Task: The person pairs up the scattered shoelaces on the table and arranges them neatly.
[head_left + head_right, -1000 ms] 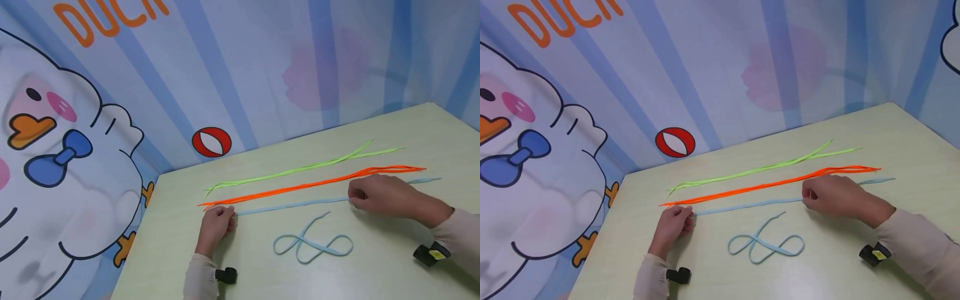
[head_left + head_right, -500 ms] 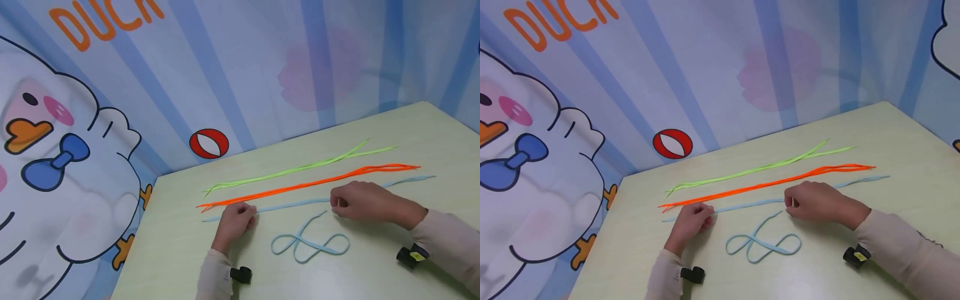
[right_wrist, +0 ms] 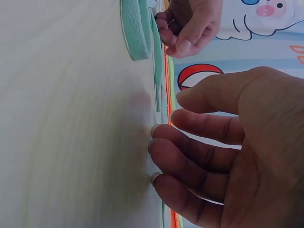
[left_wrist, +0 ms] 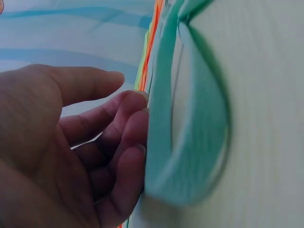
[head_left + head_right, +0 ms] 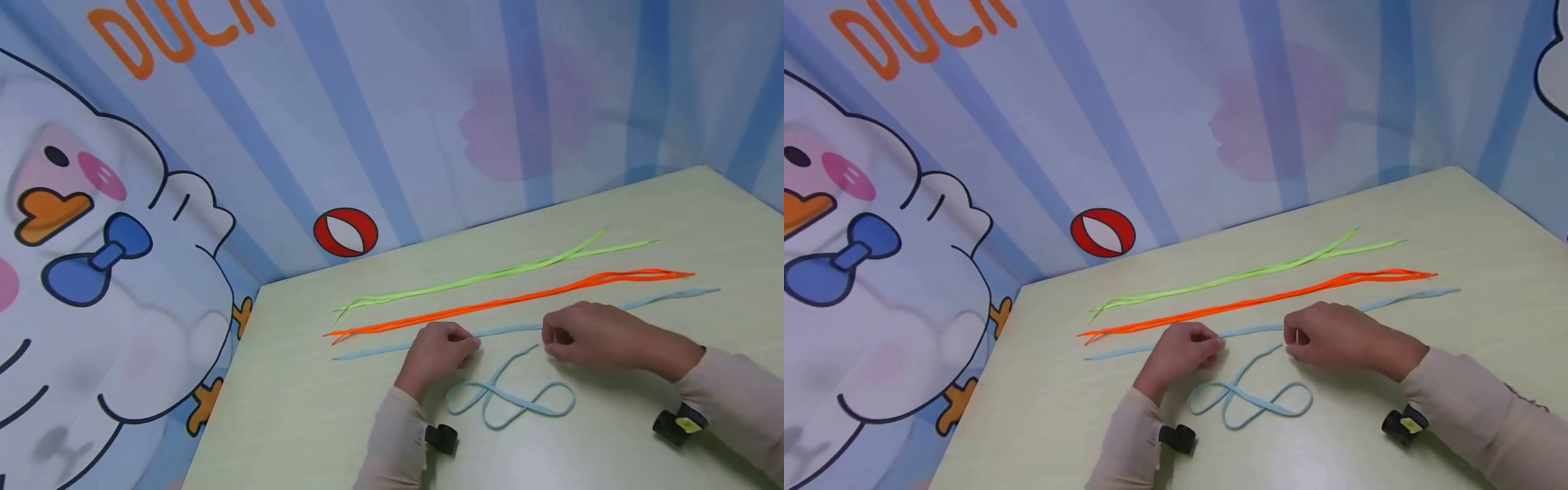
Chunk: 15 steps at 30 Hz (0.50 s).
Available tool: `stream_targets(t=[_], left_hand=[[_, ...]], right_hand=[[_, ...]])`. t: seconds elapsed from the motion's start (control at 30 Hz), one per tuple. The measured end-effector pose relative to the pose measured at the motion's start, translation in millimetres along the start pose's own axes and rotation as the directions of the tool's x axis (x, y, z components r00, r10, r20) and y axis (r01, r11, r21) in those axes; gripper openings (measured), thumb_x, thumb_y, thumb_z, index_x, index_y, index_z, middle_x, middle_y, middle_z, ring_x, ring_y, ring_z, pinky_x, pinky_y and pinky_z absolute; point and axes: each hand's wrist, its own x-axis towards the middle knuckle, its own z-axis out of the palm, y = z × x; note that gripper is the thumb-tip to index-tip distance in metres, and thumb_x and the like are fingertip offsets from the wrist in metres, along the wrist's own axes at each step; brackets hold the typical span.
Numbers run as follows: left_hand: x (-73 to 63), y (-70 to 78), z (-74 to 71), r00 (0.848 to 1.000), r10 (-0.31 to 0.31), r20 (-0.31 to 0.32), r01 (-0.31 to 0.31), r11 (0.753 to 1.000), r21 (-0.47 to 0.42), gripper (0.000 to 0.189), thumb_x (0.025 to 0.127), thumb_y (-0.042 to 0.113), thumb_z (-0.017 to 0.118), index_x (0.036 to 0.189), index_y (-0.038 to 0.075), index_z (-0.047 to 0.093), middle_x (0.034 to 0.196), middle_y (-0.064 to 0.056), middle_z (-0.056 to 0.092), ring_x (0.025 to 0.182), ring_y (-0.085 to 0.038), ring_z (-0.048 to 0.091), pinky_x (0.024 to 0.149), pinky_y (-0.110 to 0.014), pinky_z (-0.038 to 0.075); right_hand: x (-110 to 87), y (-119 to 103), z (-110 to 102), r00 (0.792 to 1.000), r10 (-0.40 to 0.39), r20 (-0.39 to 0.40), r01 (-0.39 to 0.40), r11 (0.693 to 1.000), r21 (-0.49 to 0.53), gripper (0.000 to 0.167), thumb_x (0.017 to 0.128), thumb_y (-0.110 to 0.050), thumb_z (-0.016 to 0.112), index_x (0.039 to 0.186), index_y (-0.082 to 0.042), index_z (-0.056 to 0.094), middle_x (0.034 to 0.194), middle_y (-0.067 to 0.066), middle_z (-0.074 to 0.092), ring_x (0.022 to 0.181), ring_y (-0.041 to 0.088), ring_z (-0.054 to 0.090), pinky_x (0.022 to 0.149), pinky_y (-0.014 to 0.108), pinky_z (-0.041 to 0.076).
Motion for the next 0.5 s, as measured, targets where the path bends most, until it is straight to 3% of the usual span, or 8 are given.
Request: stream_targets(t=[0.23, 0.37, 0.5], left_hand=[[0.3, 18.3, 15.0, 0.996, 0.088, 0.024, -0.09, 0.991, 0.102, 0.008, 0.091, 0.032, 0.074, 0.089, 0.024, 0.075, 0.076, 0.011, 0.064, 0.072, -0.011, 0.058, 0.068, -0.03, 0.049], [0.2, 25.1, 23.8, 0.988, 0.146, 0.047, -0.153, 0.968, 0.198, 0.008, 0.09, 0.033, 0.075, 0.088, 0.025, 0.075, 0.075, 0.015, 0.062, 0.071, -0.006, 0.056, 0.065, -0.026, 0.048], [-1.9, 29.1, 30.8, 0.984, 0.169, 0.05, -0.176, 0.946, 0.271, 0.011, 0.088, 0.037, 0.077, 0.085, 0.028, 0.073, 0.073, 0.018, 0.061, 0.069, -0.002, 0.056, 0.063, -0.024, 0.046]], right_hand=[[-1.7, -1.7, -1.0, 1.0, 0.014, 0.005, -0.014, 1.0, 0.002, 0.011, 0.089, -0.019, 0.075, 0.088, -0.024, 0.065, 0.072, -0.011, 0.054, 0.068, 0.01, 0.05, 0.061, 0.029, 0.044], [-2.4, -2.7, -1.1, 1.0, 0.015, 0.007, -0.015, 1.0, 0.005, 0.011, 0.089, -0.019, 0.074, 0.087, -0.024, 0.065, 0.071, -0.011, 0.053, 0.068, 0.01, 0.05, 0.062, 0.029, 0.044], [-2.7, -3.0, 0.0, 1.0, 0.009, 0.004, -0.009, 1.0, 0.009, 0.012, 0.089, -0.019, 0.074, 0.086, -0.024, 0.064, 0.07, -0.011, 0.052, 0.067, 0.009, 0.049, 0.061, 0.028, 0.043]])
